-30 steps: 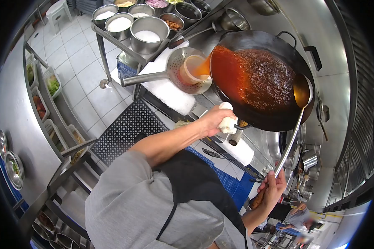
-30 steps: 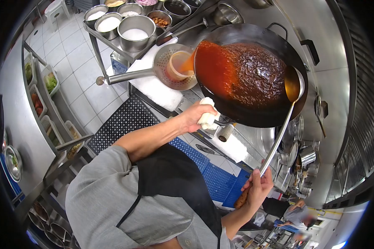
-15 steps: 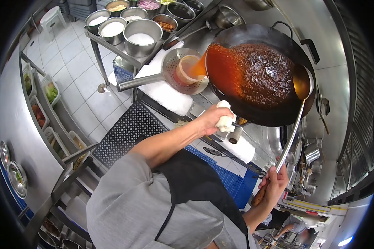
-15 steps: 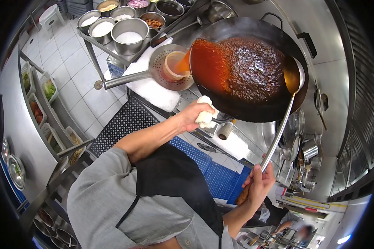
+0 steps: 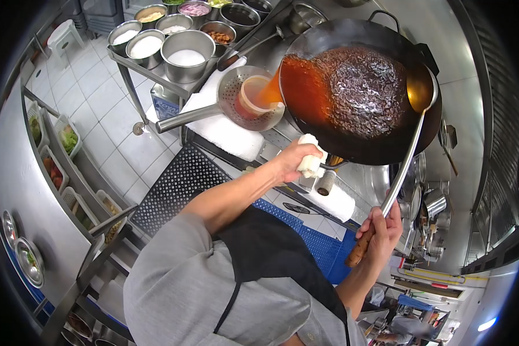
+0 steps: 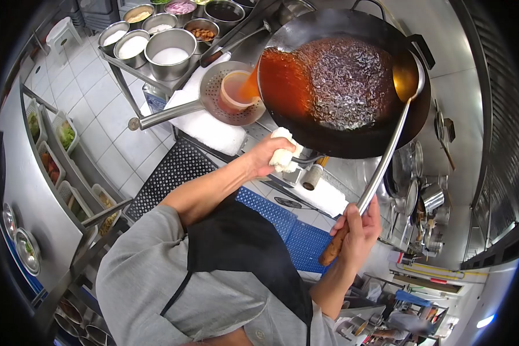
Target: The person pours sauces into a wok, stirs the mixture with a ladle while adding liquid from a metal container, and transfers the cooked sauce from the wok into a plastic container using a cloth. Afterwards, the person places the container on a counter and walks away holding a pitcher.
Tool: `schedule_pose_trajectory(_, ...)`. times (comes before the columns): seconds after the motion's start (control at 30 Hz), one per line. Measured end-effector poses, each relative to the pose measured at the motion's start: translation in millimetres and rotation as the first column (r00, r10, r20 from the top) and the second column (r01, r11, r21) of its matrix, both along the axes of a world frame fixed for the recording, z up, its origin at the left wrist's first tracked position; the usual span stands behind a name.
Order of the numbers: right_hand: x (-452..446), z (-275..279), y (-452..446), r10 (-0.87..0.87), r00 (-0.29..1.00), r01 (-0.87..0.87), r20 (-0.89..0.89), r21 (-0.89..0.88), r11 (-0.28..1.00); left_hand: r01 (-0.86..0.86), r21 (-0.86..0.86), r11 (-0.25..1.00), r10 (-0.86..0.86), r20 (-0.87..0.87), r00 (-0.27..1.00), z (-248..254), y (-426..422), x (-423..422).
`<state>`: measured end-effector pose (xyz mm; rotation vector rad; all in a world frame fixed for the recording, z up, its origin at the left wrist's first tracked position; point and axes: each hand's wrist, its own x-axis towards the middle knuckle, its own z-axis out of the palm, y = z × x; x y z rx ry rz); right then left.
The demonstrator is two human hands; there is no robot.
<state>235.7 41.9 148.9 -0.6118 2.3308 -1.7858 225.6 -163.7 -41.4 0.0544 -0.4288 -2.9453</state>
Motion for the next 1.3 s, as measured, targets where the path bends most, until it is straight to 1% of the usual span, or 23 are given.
schedule_pose_trajectory(0.1,-5,1,-6,0.006,1.0,-0.005,-0.017,0.038,0.999,-0.011,-0.011,1.0,0.011,-0.011,1.0,-2,-1,-2)
schedule_pose_trajectory(0.13,-5,-1,-8,0.014,1.0,-0.014,-0.015,0.025,1.0,-0.015,-0.018,1.0,0.015,-0.017,1.0,-1,-2,-3)
schedule_pose_trajectory(0.2,-4,-6,-13,0.018,1.0,-0.019,0.023,0.072,0.997,-0.037,-0.029,0.999,0.036,-0.02,0.999,3,-5,-2)
schedule_pose_trajectory(0.27,1,-12,-22,0.022,0.997,-0.03,0.073,0.107,0.994,-0.071,-0.042,0.997,0.07,-0.028,0.997,-1,-3,-5)
schedule_pose_trajectory(0.37,15,-16,-36,0.048,0.982,-0.079,0.185,0.166,0.983,-0.066,-0.062,0.996,0.063,-0.041,0.997,0,-5,-4)
schedule_pose_trajectory(0.4,16,-24,-36,0.092,0.967,-0.127,0.239,0.136,0.983,-0.062,-0.059,0.996,0.06,-0.03,0.998,-1,-5,-3)
schedule_pose_trajectory(0.5,15,-33,-36,0.132,0.932,-0.199,0.338,0.17,0.965,-0.059,-0.039,0.997,0.059,-0.01,0.998,-4,-3,-4)
schedule_pose_trajectory(0.57,12,-36,-38,0.122,0.952,-0.177,0.282,0.181,0.967,-0.064,-0.018,0.998,0.063,-0.012,0.998,-5,-2,-5)
schedule_pose_trajectory(0.63,5,-30,-44,0.105,0.969,-0.148,0.225,0.184,0.972,-0.07,-0.035,0.997,0.069,-0.028,0.997,-9,-1,-6)
schedule_pose_trajectory(0.67,0,-22,-50,0.128,0.973,-0.156,0.191,0.141,0.978,-0.07,-0.045,0.997,0.068,-0.038,0.997,-10,-1,-7)
schedule_pose_trajectory(0.8,-17,-9,-60,0.088,0.994,-0.093,0.064,0.089,0.992,-0.073,-0.049,0.996,0.071,-0.039,0.997,-3,-2,-4)
schedule_pose_trajectory(0.9,-16,-18,-58,0.093,0.992,-0.103,0.086,0.129,0.986,-0.076,-0.057,0.995,0.074,-0.032,0.997,-5,-3,-4)
schedule_pose_trajectory(0.93,-12,-22,-56,0.098,0.984,-0.12,0.148,0.143,0.982,-0.076,-0.065,0.995,0.074,-0.03,0.997,-6,-3,-4)
schedule_pose_trajectory(1.07,-4,-36,-47,0.173,0.948,-0.231,0.266,0.207,0.951,-0.093,-0.119,0.989,0.091,-0.022,0.996,-21,-3,-12)
schedule_pose_trajectory(1.17,-13,-30,-59,0.152,0.972,-0.192,0.177,0.235,0.953,-0.09,-0.126,0.988,0.09,-0.007,0.996,-18,-4,-7)
schedule_pose_trajectory(1.2,-21,-26,-65,0.164,0.979,-0.185,0.119,0.189,0.964,-0.093,-0.131,0.987,0.093,-0.003,0.996,-15,-4,-6)
schedule_pose_trajectory(1.23,-31,-20,-71,0.171,0.985,-0.174,0.035,0.195,0.965,-0.095,-0.136,0.986,0.096,0.002,0.995,-13,-4,-4)
schedule_pose_trajectory(1.3,-50,-9,-84,0.171,0.985,-0.169,-0.004,0.132,0.977,-0.09,-0.139,0.986,0.09,-0.002,0.996,-10,-2,-2)
